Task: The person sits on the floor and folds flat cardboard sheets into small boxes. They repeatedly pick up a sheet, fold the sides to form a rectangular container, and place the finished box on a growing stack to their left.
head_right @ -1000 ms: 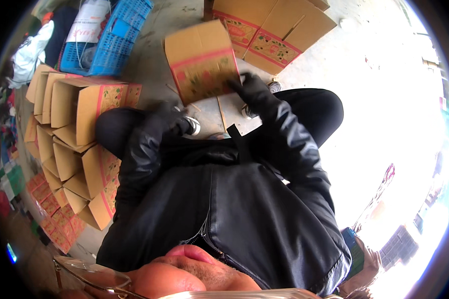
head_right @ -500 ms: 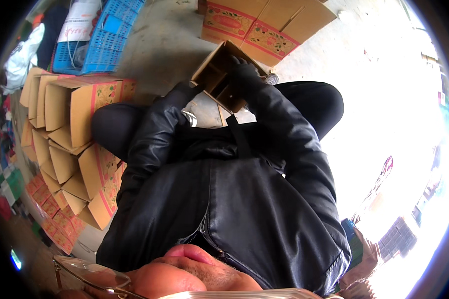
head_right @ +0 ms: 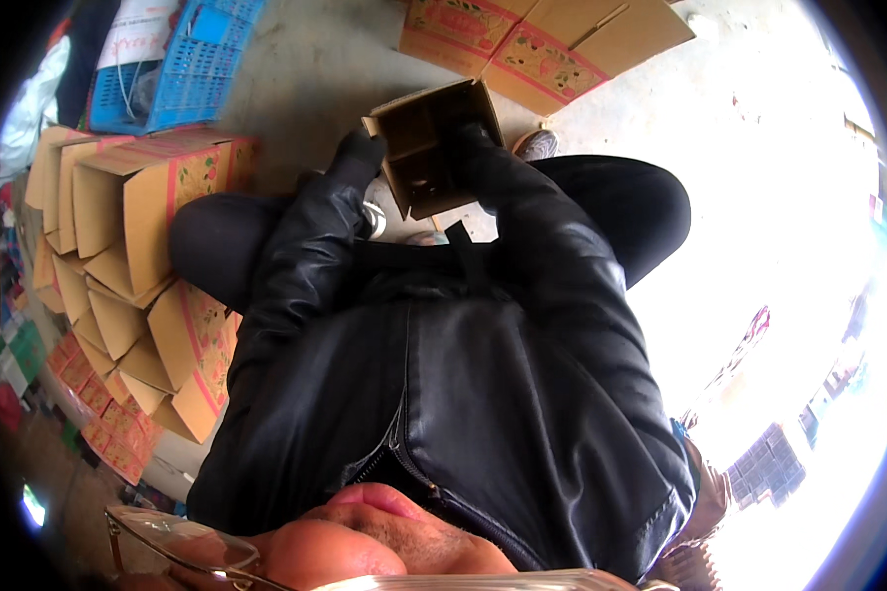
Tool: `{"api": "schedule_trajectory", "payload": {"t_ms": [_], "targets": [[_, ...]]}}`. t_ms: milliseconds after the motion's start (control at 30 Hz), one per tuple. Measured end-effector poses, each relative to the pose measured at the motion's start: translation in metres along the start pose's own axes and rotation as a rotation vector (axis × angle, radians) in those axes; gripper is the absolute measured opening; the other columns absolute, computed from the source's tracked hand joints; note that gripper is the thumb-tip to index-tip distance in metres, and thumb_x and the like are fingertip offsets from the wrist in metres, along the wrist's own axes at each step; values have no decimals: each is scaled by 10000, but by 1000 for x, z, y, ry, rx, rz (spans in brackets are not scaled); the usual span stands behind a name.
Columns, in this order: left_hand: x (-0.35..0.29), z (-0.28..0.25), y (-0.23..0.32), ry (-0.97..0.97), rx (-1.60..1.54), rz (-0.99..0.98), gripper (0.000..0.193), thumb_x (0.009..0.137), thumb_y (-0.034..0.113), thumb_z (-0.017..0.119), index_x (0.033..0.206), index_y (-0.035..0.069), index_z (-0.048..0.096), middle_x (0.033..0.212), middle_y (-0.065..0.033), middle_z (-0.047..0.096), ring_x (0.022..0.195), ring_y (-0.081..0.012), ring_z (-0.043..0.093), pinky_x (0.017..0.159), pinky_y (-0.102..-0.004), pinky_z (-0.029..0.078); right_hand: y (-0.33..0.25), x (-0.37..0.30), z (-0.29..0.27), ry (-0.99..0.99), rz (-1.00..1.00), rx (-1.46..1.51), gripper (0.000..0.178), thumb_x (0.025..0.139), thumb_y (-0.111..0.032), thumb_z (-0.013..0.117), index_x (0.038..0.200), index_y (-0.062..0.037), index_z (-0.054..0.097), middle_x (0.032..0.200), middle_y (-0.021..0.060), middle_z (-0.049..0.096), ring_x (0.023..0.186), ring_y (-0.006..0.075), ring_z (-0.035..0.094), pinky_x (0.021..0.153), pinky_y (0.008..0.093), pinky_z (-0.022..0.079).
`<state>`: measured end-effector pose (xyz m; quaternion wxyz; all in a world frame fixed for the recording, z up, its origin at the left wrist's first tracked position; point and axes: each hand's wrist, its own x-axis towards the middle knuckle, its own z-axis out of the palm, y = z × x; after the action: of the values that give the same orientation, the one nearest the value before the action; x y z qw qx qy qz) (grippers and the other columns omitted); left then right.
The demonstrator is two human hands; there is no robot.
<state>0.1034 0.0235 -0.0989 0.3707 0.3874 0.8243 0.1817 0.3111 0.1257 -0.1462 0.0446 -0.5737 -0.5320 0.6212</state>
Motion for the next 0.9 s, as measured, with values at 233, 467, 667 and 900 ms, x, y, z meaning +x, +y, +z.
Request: {"api": "schedule_trajectory", "payload": {"t_ms": [233,467,667,900], "targets": [[6,20,5,146,16,-4,373,835,294,493,846,-48,643,840,-311,626,836,-458,625,782,-508,509,11,16,6,9,78,92,371,798,-190,598,1161,-121,626,1143,227,598,1089,353,563,885,429,474],[7,20,11,147,57,13,368,849,297,492,817,-38,641,797,-301,625,799,-456,628,754,-506,517,-4,16,1,35,27,-116,377,803,-208,601,1170,-126,621,1149,225,596,1084,346,569,882,431,477],[8,17,16,-14,93,59,384,836,314,549,858,-64,615,835,-336,599,833,-463,608,738,-530,485,1,-6,4,86,-109,-536,383,807,-223,603,1178,-130,617,1155,223,595,1080,341,574,879,432,479],[10,42,-11,-143,1112,716,262,808,310,577,839,89,713,831,-142,675,802,-313,633,851,-528,449,10,-33,-3,23,-187,-839,390,811,-240,606,1186,-136,612,1161,221,594,1075,334,579,876,434,482]]}}
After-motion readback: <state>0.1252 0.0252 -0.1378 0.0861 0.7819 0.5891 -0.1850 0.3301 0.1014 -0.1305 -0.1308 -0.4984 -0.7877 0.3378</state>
